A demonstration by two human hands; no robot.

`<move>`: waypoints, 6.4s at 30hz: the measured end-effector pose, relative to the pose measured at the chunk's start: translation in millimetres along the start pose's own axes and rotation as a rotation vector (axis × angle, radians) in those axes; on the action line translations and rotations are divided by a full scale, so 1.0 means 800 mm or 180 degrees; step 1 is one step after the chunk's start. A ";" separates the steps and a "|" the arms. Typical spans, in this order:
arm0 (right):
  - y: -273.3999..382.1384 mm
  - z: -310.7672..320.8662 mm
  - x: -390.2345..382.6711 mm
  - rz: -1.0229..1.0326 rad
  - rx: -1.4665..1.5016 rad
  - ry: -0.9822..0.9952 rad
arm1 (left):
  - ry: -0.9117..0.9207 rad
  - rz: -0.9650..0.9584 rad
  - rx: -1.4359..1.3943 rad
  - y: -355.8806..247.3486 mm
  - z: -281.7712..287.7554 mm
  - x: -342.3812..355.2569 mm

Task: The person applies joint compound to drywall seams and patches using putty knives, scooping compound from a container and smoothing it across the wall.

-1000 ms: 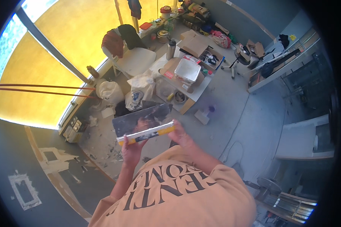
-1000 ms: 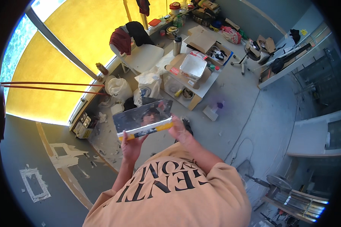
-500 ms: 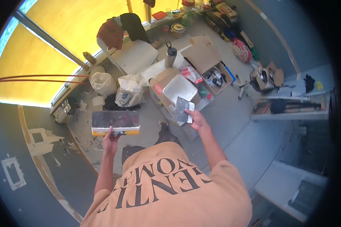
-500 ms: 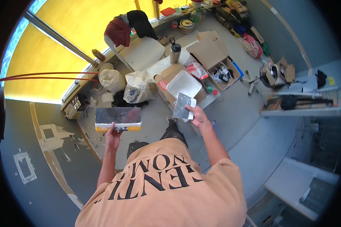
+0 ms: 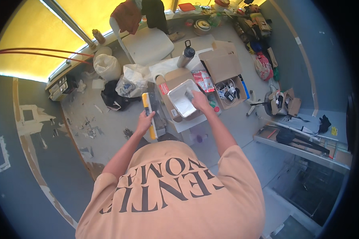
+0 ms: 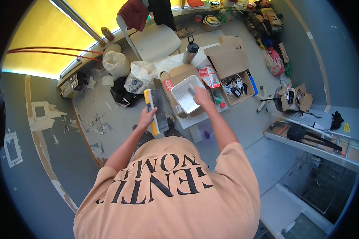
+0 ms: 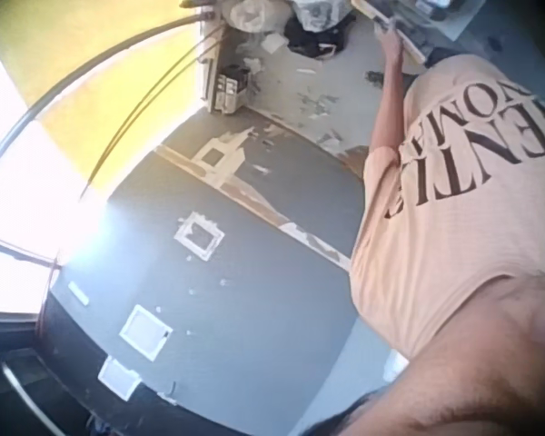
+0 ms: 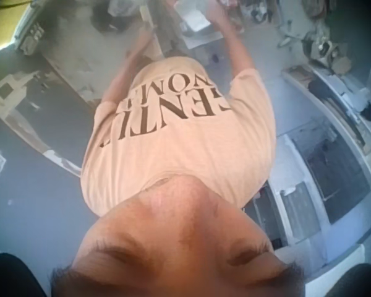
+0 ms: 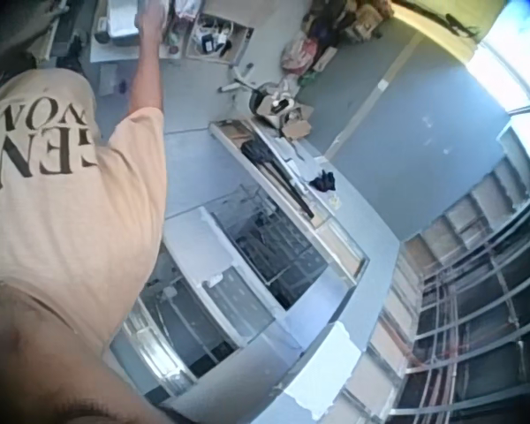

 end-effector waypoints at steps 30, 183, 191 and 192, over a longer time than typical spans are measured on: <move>0.007 0.005 0.020 0.0622 -0.0317 -0.0199 | -0.1202 0.0151 0.0985 -0.012 -0.145 0.061; 1.193 -0.642 -0.230 -0.0465 0.4032 0.4917 | -0.5326 -0.1418 -0.2504 0.293 0.964 -0.712; 1.137 -0.731 -0.328 -0.0724 0.3788 0.4869 | -0.4918 0.0278 0.0163 0.236 0.949 -0.711; 1.140 -0.736 -0.329 -0.0734 0.3818 0.4883 | -0.4754 0.0229 0.0446 0.227 0.950 -0.702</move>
Point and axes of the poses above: each hand's wrist, its own x-axis towards the middle knuckle, its own z-axis out of the back of the hand, y = z × x, the point moved 8 cm from there along x, towards the middle knuckle, and after that the axes turned 11 degrees about x, right-handed, at the moved point
